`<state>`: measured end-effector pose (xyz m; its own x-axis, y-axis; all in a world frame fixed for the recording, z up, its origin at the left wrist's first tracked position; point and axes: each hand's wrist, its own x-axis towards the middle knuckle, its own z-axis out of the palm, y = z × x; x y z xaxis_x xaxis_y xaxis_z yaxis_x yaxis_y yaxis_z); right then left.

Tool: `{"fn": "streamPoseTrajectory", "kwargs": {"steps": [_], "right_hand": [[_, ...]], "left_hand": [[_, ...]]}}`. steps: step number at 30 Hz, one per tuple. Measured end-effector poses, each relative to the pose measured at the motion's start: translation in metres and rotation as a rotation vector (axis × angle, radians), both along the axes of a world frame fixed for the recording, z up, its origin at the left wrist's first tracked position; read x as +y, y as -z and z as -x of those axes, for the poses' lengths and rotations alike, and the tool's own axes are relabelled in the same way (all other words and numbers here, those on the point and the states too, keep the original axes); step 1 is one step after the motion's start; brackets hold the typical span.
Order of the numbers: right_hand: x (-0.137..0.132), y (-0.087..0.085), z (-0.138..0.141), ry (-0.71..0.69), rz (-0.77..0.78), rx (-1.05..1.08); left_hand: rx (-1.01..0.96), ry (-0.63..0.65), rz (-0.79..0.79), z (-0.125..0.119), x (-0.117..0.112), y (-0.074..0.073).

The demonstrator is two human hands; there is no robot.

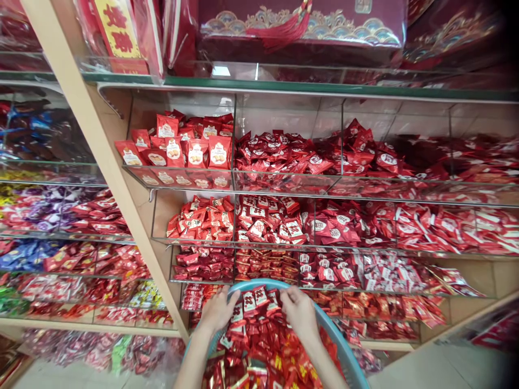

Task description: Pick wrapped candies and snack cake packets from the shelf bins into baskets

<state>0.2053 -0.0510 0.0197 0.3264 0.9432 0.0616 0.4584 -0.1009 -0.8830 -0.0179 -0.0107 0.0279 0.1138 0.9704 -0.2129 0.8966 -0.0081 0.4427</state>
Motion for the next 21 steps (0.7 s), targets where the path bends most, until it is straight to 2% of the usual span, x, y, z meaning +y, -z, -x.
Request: {"fn": "streamPoseTrajectory", "kwargs": {"steps": [3,5,12,21], "right_hand": [[0.003,-0.003,-0.027,0.058,-0.064,-0.108],[0.005,0.001,-0.035,0.049,-0.076,-0.154],[0.004,0.013,-0.019,-0.095,-0.093,-0.258],[0.0,0.009,-0.017,-0.114,-0.111,-0.333]], "left_hand": [[-0.005,-0.008,0.008,0.0,0.0,0.0],[-0.008,-0.009,0.009,0.0,0.0,0.001],[-0.014,0.002,0.0,0.001,0.002,0.001],[-0.003,-0.009,0.001,-0.001,0.0,-0.002]]}}
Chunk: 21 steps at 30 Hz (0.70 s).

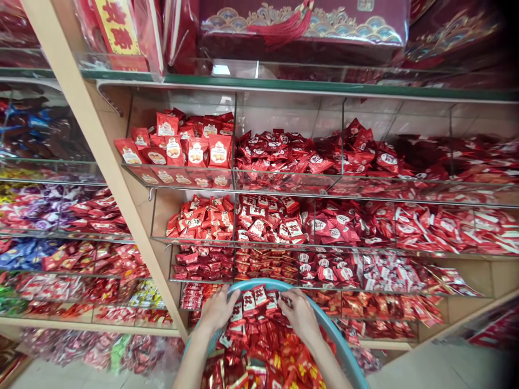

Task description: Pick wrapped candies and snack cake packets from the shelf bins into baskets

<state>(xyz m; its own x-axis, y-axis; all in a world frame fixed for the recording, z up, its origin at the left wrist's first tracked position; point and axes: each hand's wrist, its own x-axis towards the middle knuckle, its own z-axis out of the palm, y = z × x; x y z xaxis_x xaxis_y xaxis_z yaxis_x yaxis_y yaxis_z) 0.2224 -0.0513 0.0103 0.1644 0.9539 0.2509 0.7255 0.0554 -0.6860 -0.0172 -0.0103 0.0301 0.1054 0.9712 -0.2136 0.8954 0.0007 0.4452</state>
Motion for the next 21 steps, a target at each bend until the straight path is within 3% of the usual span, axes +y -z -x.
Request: {"fn": "streamPoseTrajectory", "kwargs": {"steps": [3,6,16,21], "right_hand": [[0.001,-0.012,0.001,0.019,-0.043,-0.029],[0.006,-0.035,-0.002,0.026,-0.114,-0.059],[0.055,-0.148,-0.001,-0.016,-0.383,-0.222],[0.087,-0.169,0.019,-0.036,-0.388,-0.357]], "left_hand": [[-0.005,-0.002,-0.003,0.0,-0.001,0.001],[-0.01,-0.012,0.007,0.001,-0.001,0.003],[0.0,0.006,0.012,0.001,0.0,0.0],[0.006,0.003,0.015,0.001,0.0,0.001]]}}
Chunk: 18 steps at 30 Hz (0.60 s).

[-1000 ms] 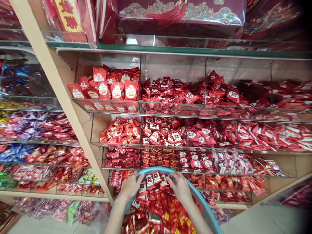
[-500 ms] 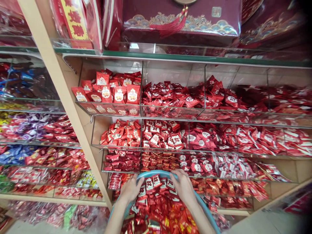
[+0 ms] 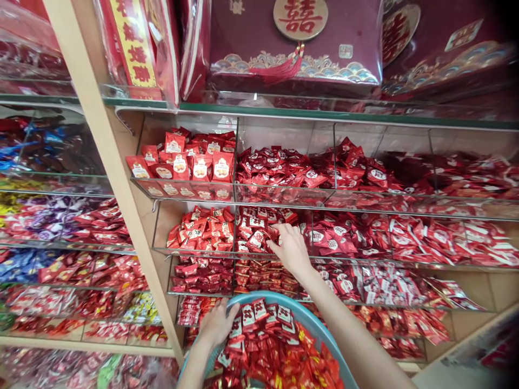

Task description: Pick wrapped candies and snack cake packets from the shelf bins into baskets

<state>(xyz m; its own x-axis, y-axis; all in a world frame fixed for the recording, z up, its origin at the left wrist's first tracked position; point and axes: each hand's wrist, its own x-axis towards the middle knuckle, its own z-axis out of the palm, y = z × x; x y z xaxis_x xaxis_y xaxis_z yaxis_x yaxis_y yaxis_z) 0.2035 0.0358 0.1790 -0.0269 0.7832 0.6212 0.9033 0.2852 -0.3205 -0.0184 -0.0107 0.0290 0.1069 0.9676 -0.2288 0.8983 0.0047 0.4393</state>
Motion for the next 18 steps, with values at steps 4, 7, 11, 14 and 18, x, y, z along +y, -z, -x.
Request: {"fn": "streamPoseTrajectory", "kwargs": {"steps": [4,7,11,14,18], "right_hand": [[0.02,0.004,0.008,0.045,0.037,-0.023],[0.025,0.009,0.005,0.038,0.047,0.008],[0.023,0.008,-0.005,-0.014,0.043,0.119],[0.022,0.004,-0.012,-0.077,0.038,0.244],[0.022,-0.004,-0.018,-0.103,0.041,0.458]], "left_hand": [[-0.014,-0.003,-0.003,0.001,-0.001,0.002],[-0.027,0.002,-0.004,0.001,-0.002,0.002],[-0.025,0.008,-0.007,0.001,-0.003,0.0],[-0.016,-0.002,-0.005,0.0,-0.002,-0.001],[-0.008,-0.006,0.0,-0.001,-0.001,-0.001]]}}
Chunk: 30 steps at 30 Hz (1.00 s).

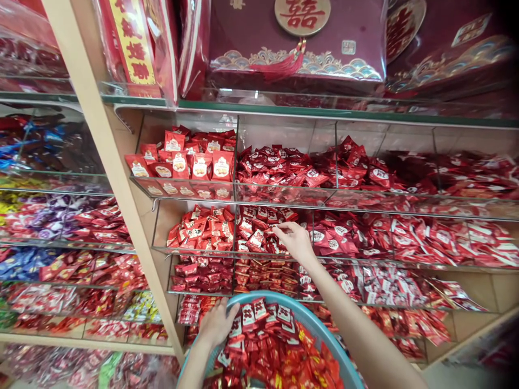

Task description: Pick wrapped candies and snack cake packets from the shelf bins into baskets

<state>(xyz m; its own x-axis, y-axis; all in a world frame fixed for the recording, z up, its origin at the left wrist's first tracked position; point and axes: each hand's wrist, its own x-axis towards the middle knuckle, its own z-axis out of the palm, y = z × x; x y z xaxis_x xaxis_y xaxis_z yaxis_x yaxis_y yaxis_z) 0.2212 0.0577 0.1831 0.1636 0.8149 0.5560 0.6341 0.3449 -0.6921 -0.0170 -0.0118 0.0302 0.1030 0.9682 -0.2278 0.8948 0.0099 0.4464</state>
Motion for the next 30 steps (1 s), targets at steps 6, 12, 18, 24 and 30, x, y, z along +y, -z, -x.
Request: {"fn": "streamPoseTrajectory", "kwargs": {"steps": [6,12,18,24,30], "right_hand": [[0.0,-0.005,-0.003,-0.026,0.116,0.383],[-0.014,-0.011,-0.003,-0.107,0.271,0.704],[-0.043,-0.005,0.006,-0.314,0.436,0.995],[-0.066,0.039,0.015,-0.33,0.627,1.125],[-0.085,0.085,0.013,-0.332,0.753,1.035]], "left_hand": [[-0.002,-0.002,0.001,0.0,0.0,0.0],[0.017,0.0,0.004,0.0,0.0,-0.001],[-0.002,-0.006,-0.004,0.0,0.001,0.003],[0.011,-0.003,-0.008,0.0,0.0,0.002],[0.02,0.006,0.007,-0.001,0.002,0.003]]}}
